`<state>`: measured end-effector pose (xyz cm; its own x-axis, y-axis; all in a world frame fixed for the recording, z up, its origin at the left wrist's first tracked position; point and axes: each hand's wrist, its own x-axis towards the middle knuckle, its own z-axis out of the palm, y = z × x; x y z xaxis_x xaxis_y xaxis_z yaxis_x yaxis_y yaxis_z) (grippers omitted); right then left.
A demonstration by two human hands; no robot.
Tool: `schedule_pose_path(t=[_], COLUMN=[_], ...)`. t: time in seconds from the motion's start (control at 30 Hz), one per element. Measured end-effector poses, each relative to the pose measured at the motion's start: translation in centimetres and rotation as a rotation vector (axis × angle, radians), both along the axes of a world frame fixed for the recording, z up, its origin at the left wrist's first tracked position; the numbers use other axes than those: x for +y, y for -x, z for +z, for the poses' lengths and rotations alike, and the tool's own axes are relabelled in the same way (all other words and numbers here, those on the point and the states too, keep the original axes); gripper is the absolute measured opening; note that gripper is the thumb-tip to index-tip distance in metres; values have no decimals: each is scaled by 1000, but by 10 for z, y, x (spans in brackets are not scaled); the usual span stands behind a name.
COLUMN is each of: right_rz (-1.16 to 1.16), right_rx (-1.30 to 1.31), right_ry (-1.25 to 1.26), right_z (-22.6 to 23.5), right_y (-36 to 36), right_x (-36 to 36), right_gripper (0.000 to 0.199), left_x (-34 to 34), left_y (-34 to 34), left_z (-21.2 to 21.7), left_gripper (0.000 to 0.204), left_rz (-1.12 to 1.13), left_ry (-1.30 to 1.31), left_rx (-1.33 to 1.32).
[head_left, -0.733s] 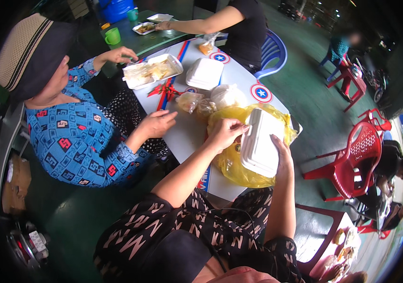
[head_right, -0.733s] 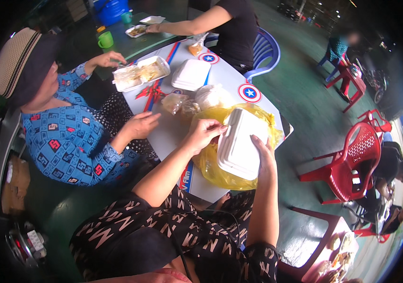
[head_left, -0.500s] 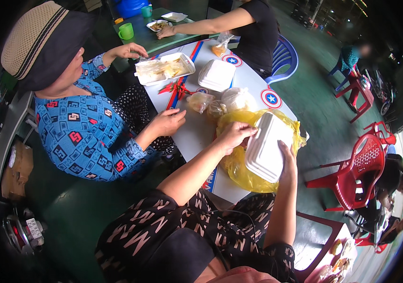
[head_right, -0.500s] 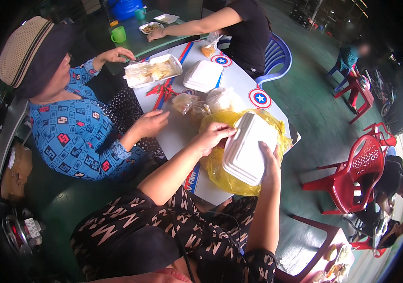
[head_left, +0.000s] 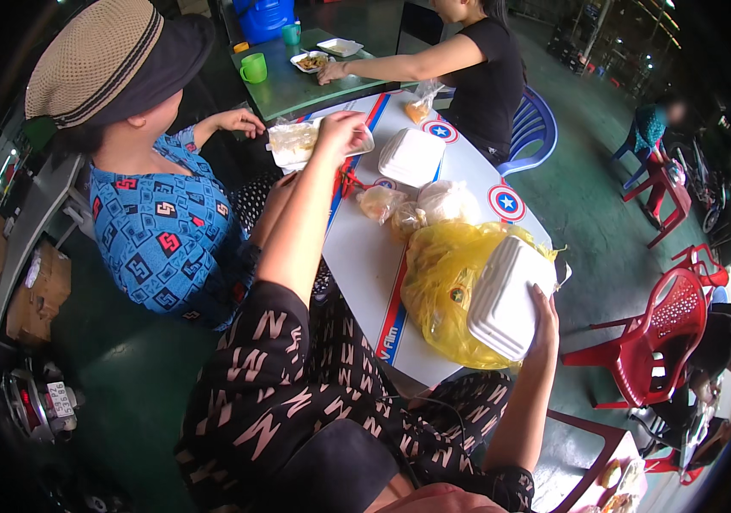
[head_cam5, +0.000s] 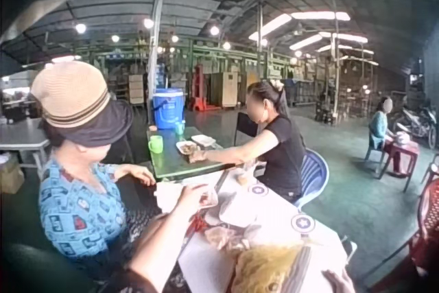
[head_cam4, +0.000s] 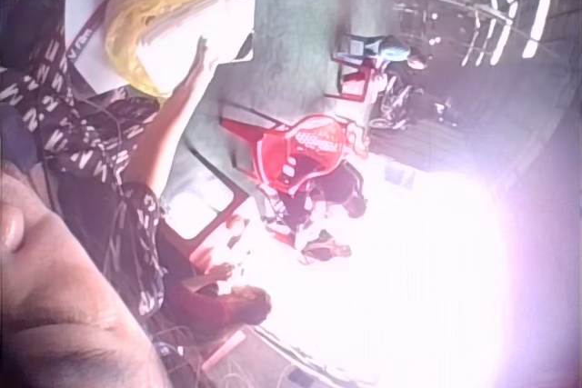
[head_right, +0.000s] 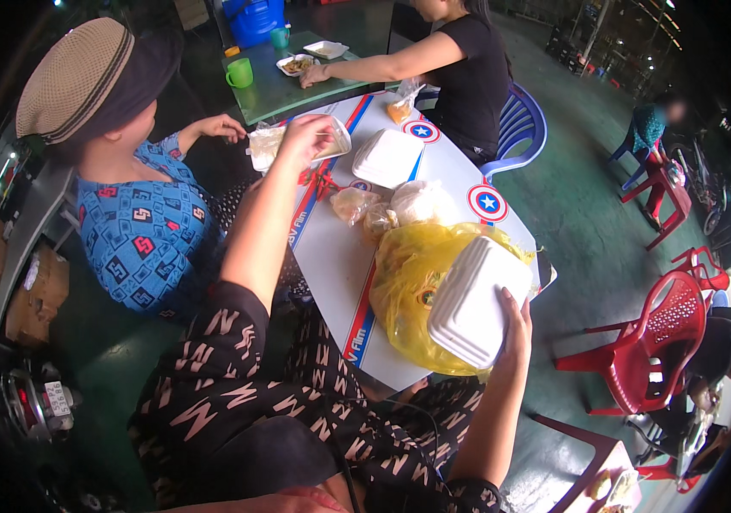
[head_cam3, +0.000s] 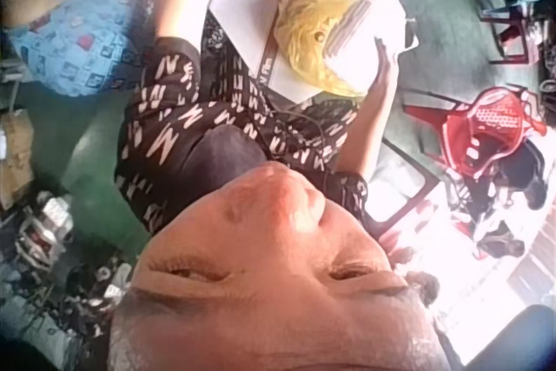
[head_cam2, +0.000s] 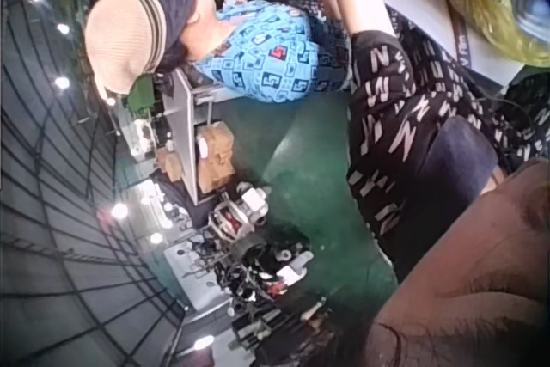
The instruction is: The person unpacks food items from a yellow plastic bag and white styrofoam containers at a table. They remove wrapped food items and place them on the table, then open a styrofoam container to reveal cooked food inside.
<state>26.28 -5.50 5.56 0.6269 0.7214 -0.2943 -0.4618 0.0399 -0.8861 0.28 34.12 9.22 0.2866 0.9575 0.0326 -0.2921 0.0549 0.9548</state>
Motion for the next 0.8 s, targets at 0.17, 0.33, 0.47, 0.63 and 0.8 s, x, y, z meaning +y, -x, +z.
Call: schedule_pose_path(t=[0.17,0.33,0.47,0.63,0.8], right_rz=[-15,-8,2,7,4], right_rx=[82,65,77,122,127], right_ry=[-44,-52,-67,-89,-101], right_z=[-8,-10,-12,-23,-22], right_y=[-6,-10,-13,-18,-17], right_x=[-23,-26,-24,-27,-22], right_gripper=[59,59,59,60,62], left_x=[39,53,59,58,62], left_y=[17,25,24,16,12], left_z=[-21,-33,-36,-39,-43], left_gripper=[12,11,14,11,13], left_rz=[165,194,182,204,170], left_ry=[113,166,167,184,193], left_rx=[98,130,171,157,153])
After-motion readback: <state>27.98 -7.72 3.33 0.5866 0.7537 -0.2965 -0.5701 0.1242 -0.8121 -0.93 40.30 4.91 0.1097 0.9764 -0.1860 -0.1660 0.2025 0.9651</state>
